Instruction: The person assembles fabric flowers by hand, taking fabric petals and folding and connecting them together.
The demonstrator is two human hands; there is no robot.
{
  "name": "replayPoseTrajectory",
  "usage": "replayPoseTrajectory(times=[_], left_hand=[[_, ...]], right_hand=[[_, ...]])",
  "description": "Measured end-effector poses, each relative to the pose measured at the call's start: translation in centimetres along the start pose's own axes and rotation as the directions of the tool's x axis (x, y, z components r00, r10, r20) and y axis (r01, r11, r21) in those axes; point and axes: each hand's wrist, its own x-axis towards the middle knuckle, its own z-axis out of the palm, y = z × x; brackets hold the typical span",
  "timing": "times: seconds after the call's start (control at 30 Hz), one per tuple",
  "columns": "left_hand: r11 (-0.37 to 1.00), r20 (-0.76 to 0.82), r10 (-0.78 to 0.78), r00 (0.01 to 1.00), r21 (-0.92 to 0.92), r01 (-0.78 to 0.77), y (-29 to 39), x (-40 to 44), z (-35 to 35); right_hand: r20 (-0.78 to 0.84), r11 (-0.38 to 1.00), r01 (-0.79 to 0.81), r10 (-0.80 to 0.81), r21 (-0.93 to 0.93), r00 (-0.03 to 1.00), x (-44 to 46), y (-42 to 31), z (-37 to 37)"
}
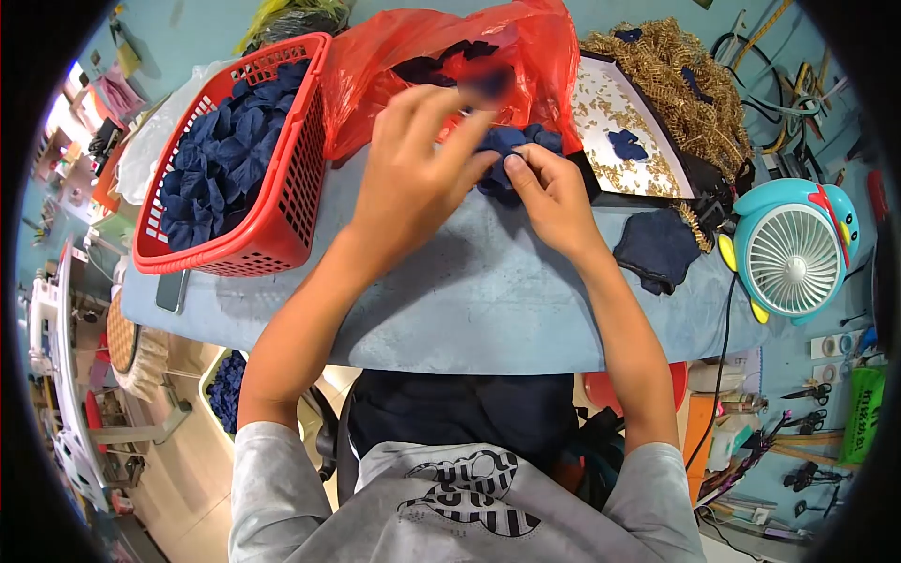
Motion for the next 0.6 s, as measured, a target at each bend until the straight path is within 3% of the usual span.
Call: replayPoseTrajectory(times=[0.03,0.17,0.3,0.47,0.6], left_hand=[[0.996,-0.062,0.062,0.996,-0.063,-0.065,0.3,0.0,0.1],[0.938,-0.036,0.035,0.999,-0.344,-0.045,1.2,-0.6,0.8],[0.904,0.011,-0.108,0.994,-0.415,0.103,1.6,-0.9,1.2],[0.833,0.059,-0.242,0.969,-0.499,0.238,1.7,-0.9,1.0],[0.784,0.102,-0.262,0.96,-0.557,0.274,1.5,-0.7,1.0]], right_hand=[[-0.001,1.0,-0.002,0.002,-0.014,1.0,-0.1,-0.3,0.0],[0.004,0.999,0.005,-0.005,0.038,1.0,-0.1,-1.0,0.0],[-0.006,0.986,-0.022,0.023,0.168,1.0,-0.2,-1.3,0.1],[0.042,0.979,-0.051,0.043,0.2,0.998,-0.2,-1.1,0.0],[0.055,0.97,-0.042,0.03,0.239,0.998,-0.2,-1.1,0.1]])
